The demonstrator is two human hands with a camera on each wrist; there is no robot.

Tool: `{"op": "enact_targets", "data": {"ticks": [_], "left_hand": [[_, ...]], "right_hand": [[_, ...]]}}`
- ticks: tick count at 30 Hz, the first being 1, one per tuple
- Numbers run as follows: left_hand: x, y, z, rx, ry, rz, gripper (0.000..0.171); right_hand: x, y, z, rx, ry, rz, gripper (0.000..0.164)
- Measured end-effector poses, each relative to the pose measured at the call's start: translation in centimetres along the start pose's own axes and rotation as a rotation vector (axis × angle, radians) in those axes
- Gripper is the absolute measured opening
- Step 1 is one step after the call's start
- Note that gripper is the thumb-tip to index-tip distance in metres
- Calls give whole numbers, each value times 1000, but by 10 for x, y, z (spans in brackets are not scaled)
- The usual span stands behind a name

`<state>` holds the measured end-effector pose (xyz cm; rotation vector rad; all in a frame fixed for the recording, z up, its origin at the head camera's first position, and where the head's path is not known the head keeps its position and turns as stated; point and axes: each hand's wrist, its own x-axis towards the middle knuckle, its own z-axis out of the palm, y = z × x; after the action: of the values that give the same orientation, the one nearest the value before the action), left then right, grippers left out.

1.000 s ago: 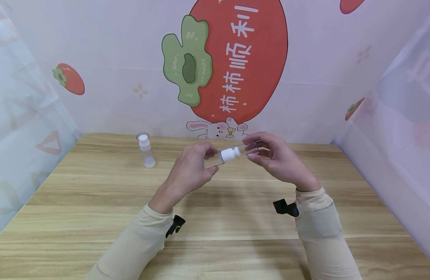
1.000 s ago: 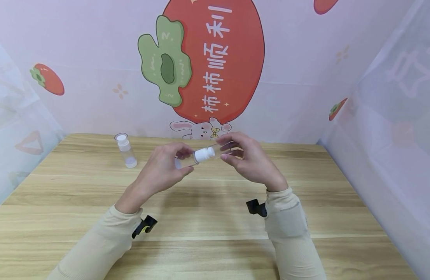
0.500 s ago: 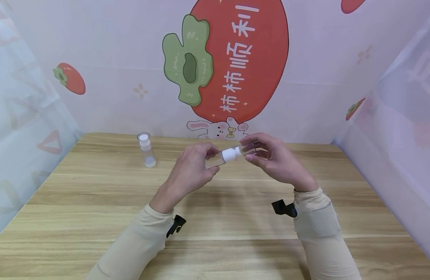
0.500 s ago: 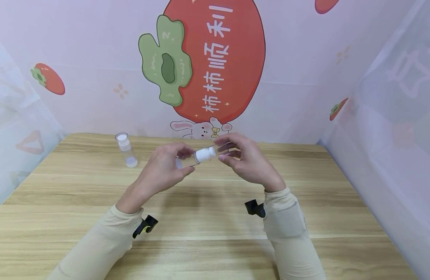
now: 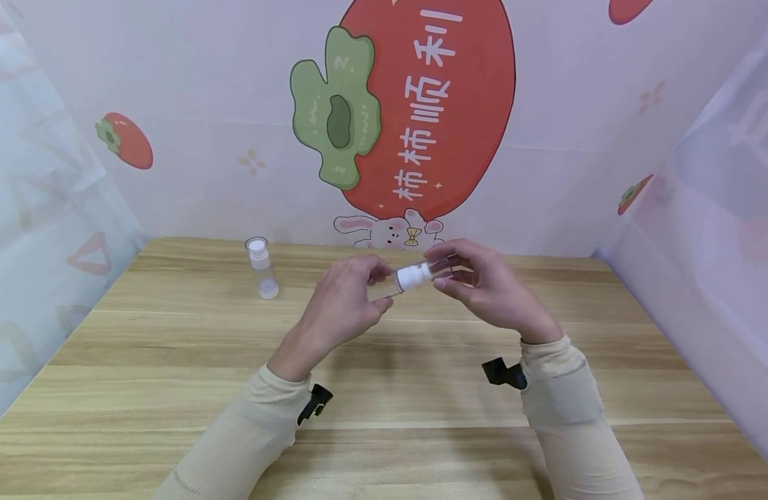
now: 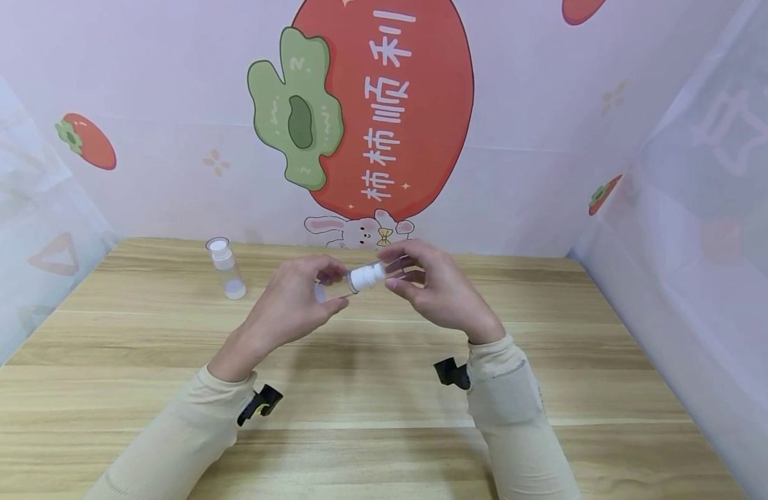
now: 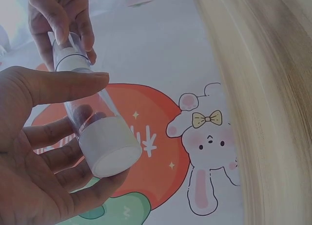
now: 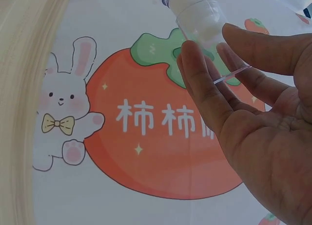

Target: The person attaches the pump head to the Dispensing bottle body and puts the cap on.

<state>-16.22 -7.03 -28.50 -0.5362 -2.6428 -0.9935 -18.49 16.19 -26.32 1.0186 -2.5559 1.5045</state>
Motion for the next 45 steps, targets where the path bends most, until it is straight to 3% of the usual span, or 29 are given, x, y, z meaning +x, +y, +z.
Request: {"op": "enact_targets", "data": {"ticks": [45], "left_hand": [[-2, 4, 1, 11, -5, 29, 35]], "right_hand": [[4, 1, 11, -30, -14, -9, 33]]}}
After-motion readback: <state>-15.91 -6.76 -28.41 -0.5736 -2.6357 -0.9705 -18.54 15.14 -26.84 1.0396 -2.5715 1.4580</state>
